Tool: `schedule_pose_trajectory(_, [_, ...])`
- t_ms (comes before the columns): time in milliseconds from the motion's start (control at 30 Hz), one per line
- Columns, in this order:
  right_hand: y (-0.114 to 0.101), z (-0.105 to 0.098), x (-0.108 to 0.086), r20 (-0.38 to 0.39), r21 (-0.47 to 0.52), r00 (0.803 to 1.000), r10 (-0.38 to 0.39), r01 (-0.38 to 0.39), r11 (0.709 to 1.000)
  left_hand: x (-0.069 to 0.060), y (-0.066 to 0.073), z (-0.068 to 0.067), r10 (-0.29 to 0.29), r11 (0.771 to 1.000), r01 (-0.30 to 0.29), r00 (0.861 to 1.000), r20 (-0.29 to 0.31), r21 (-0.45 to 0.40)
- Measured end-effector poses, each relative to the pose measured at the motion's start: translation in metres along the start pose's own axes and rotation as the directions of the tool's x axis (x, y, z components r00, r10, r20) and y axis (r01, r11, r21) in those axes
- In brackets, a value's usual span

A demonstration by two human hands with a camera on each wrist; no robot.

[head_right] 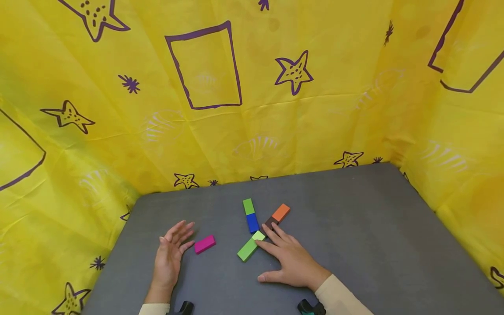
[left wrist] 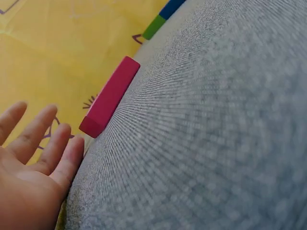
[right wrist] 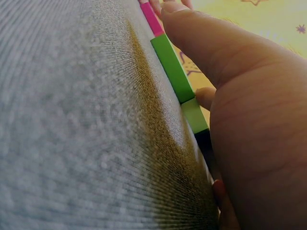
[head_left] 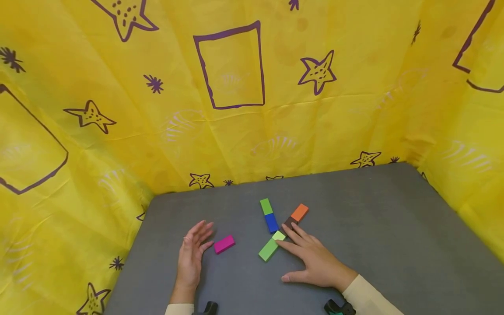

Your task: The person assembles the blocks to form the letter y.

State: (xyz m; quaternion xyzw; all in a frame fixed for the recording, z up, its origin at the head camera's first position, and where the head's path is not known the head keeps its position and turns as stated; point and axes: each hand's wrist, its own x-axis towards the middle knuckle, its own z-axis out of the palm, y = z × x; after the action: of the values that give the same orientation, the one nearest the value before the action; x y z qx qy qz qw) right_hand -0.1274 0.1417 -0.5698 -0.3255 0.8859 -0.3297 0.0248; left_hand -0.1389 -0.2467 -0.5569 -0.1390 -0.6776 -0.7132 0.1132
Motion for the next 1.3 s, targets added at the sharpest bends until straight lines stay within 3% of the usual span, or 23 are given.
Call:
schedule_pose_trajectory(167, [0.001,-0.002,-0.001,0.001,-0.008,1.000,-0.001,0.001,1.000,-0.002,-0.007,0.000,-0.018,1.000,0.018,1.000,-0.012,-0.009])
schedule_pose_trajectory(333, [0.001,-0.001,-0.001,0.007,-0.008,1.000,0.011,-0.011,1.000,-0.002,-0.012,-0.001,-0.016,1.000,0.015,1.000,0.015,0.018])
schedule_pose_trajectory(667, [-0.001,-0.002,0.000,0.033,0.006,0.999,0.032,-0.032,0.999,-0.001,-0.010,0.001,-0.007,0.999,0.005,0.999,0.050,0.042])
schedule_pose_trajectory(867, [-0.002,-0.003,0.001,0.038,0.010,0.999,0.033,-0.034,0.999,0.000,-0.009,0.001,-0.047,0.994,0.044,0.998,0.033,0.098])
schedule_pose_trajectory(1133, [-0.001,-0.002,0.002,0.044,0.012,0.998,0.045,-0.045,0.999,-0.001,-0.011,0.001,-0.122,0.969,0.105,0.990,0.064,0.224])
schedule_pose_trajectory(1300, [0.000,0.001,0.001,0.035,0.003,0.999,0.039,-0.039,0.999,-0.001,-0.010,0.006,-0.150,0.933,0.122,0.987,0.058,0.338])
